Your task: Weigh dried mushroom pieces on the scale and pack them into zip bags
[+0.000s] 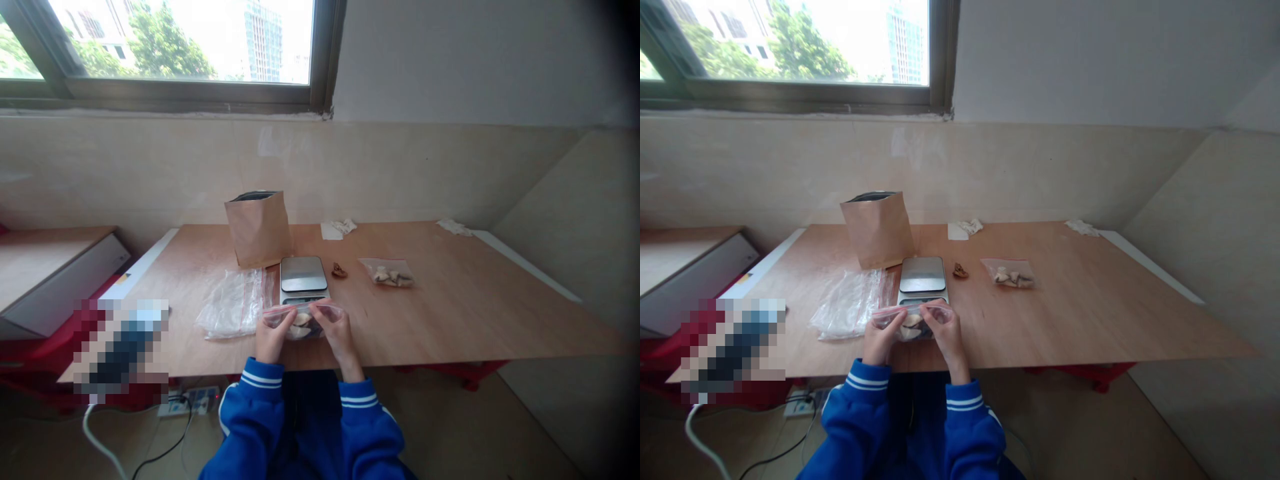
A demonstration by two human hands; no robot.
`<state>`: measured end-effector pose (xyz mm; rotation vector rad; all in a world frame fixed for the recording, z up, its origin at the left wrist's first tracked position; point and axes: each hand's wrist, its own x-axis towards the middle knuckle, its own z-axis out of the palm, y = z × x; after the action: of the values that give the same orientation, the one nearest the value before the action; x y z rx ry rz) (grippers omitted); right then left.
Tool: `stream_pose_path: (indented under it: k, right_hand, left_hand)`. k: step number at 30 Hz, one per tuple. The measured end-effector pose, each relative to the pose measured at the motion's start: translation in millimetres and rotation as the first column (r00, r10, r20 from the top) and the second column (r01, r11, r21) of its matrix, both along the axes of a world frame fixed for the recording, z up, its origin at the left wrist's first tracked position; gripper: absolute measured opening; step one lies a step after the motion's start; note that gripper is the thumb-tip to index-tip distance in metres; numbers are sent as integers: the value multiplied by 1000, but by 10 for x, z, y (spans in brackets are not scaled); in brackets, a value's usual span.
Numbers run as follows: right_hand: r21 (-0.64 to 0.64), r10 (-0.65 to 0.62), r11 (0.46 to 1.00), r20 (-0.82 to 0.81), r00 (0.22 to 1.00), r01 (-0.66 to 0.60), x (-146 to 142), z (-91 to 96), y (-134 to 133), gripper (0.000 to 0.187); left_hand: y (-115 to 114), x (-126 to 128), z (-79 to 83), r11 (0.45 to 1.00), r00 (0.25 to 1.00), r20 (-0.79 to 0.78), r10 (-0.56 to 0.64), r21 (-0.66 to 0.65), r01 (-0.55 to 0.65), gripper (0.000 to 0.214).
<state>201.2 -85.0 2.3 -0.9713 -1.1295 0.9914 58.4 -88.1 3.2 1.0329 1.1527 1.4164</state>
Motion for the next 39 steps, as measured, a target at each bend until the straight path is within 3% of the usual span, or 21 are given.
stream_pose_path:
  k: [6, 10, 18, 29, 39]
  right_hand:
    - [-34, 94, 995, -7, 996, -94, 3, 69, -22, 27]
    - [-7, 141, 990, 29, 990, -141, 0, 77, -29, 22]
    - [32, 17, 999, 20, 1000, -18, -82, -1, -21, 16]
    - [59, 18, 998, 42, 999, -20, -169, 45, -32, 18]
    - [40, -54, 998, 17, 998, 53, -253, 25, -67, 20]
  left_hand:
    - [-3, 0, 51, 998, 998, -1, -58, 40, 58, 33]
    - [-22, 12, 78, 995, 997, -63, -52, 77, 57, 25]
    - [-44, 45, 129, 995, 998, -53, -40, 94, 45, 21]
    - [-48, 58, 110, 994, 998, -33, -47, 95, 50, 24]
    - [-24, 45, 52, 995, 997, -53, 61, 79, -57, 23]
